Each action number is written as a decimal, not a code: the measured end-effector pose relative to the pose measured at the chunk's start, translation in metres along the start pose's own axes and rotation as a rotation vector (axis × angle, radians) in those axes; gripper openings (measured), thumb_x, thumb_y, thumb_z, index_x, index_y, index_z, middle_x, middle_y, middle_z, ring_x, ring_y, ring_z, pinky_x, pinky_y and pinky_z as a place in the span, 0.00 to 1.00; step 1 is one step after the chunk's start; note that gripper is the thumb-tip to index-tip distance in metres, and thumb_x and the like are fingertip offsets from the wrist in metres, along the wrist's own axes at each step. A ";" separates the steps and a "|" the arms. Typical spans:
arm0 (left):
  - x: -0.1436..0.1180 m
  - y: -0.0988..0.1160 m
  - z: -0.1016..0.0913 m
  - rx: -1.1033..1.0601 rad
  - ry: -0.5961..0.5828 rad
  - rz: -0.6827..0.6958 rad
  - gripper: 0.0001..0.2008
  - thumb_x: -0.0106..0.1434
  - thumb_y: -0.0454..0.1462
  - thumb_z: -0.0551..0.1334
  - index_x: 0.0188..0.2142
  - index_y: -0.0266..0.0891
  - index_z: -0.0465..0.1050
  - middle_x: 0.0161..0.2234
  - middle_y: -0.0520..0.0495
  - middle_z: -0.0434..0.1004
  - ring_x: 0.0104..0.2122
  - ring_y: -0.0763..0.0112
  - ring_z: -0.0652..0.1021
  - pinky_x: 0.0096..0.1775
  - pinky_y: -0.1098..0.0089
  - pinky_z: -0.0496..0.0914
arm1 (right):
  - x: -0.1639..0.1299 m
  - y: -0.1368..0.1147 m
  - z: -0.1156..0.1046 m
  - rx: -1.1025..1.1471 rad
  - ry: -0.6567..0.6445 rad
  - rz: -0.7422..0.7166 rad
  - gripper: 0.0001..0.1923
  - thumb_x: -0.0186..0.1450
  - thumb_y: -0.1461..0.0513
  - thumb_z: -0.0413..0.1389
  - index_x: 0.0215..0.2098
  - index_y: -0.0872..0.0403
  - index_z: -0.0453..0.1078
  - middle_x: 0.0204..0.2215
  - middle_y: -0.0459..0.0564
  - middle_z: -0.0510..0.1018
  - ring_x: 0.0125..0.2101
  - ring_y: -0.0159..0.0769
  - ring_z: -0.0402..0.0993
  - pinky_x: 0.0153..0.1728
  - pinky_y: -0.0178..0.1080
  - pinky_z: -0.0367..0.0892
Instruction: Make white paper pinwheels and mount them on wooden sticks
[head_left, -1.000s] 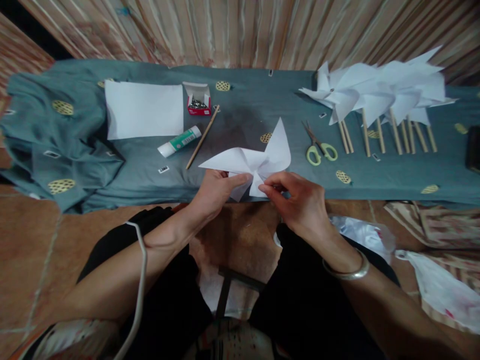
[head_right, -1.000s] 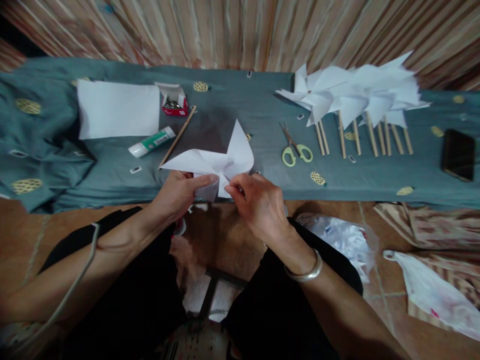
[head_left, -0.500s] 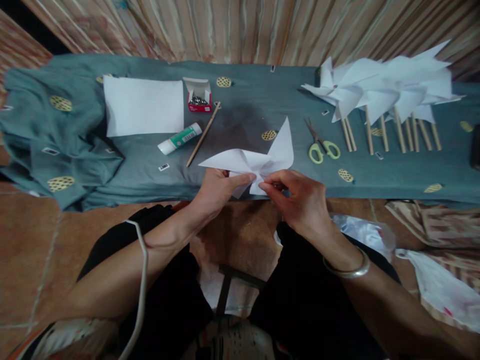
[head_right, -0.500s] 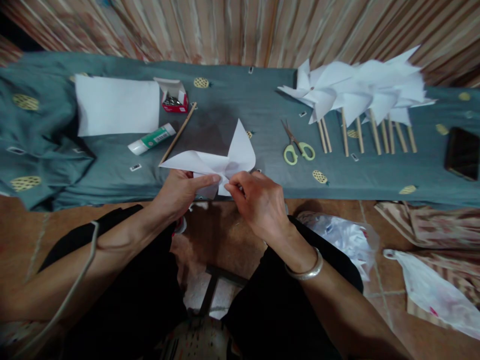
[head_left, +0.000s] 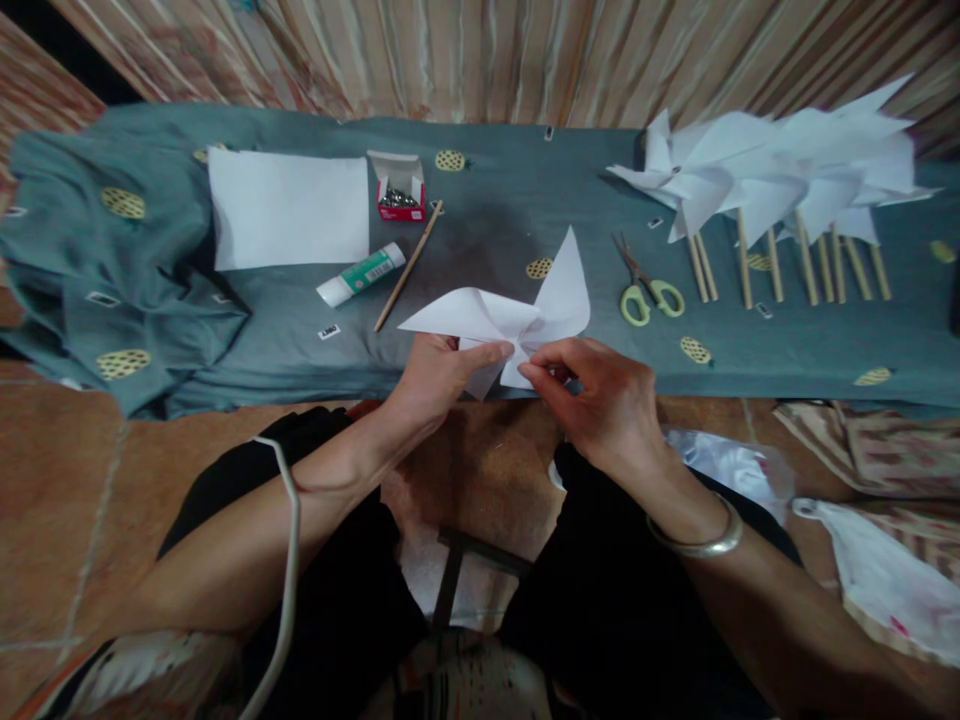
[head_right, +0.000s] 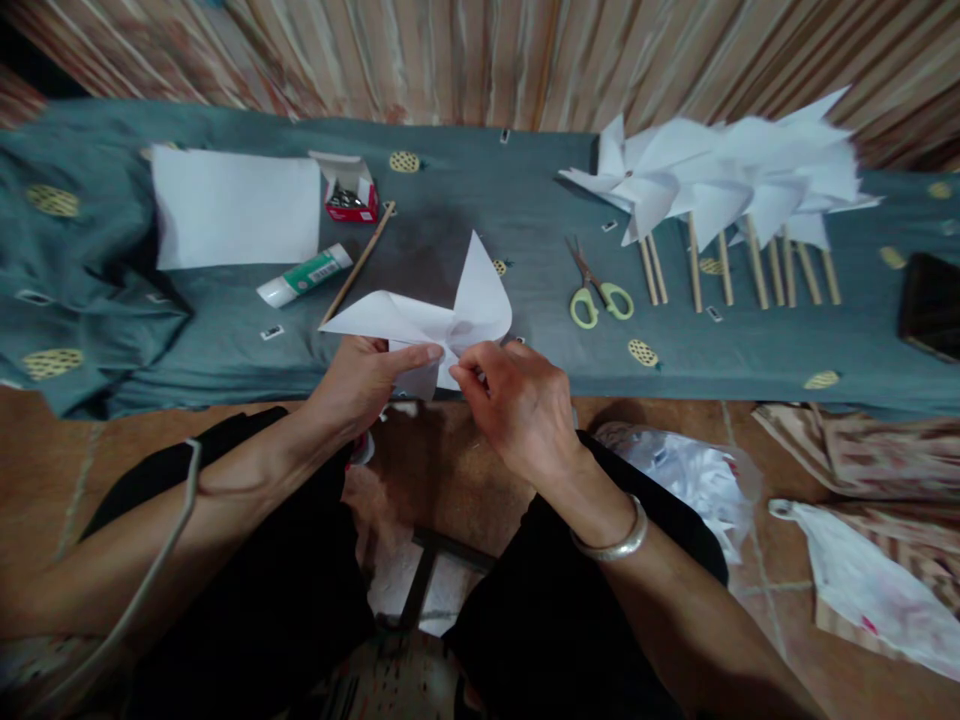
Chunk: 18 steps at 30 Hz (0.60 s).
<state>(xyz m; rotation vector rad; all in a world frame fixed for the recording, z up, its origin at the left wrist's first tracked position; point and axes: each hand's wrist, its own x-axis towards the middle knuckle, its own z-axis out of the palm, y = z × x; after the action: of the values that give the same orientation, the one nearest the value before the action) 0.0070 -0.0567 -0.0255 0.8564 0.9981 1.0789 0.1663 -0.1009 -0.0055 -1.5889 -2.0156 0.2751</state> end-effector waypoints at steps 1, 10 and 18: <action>0.000 0.000 0.000 -0.008 -0.003 -0.001 0.11 0.44 0.33 0.73 0.29 0.39 0.77 0.29 0.52 0.81 0.30 0.68 0.78 0.38 0.67 0.72 | 0.000 0.000 0.000 -0.004 0.004 -0.004 0.07 0.65 0.60 0.58 0.30 0.52 0.73 0.23 0.45 0.77 0.27 0.35 0.74 0.29 0.36 0.63; 0.000 0.000 0.000 -0.008 0.030 -0.021 0.11 0.45 0.32 0.72 0.30 0.38 0.77 0.30 0.52 0.82 0.31 0.68 0.79 0.38 0.68 0.71 | -0.001 -0.001 0.000 -0.054 0.004 -0.031 0.08 0.67 0.59 0.57 0.30 0.52 0.73 0.24 0.46 0.77 0.27 0.35 0.73 0.29 0.37 0.63; 0.005 -0.002 -0.004 -0.041 0.033 -0.062 0.10 0.44 0.34 0.72 0.30 0.39 0.79 0.33 0.49 0.83 0.32 0.65 0.80 0.36 0.68 0.72 | -0.002 -0.004 0.000 -0.164 0.038 -0.148 0.14 0.69 0.54 0.54 0.28 0.52 0.73 0.22 0.48 0.77 0.26 0.37 0.71 0.30 0.39 0.61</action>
<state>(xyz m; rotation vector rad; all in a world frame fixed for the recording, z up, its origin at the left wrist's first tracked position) 0.0049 -0.0518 -0.0302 0.7721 1.0205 1.0595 0.1638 -0.1040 -0.0043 -1.5181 -2.1596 0.0236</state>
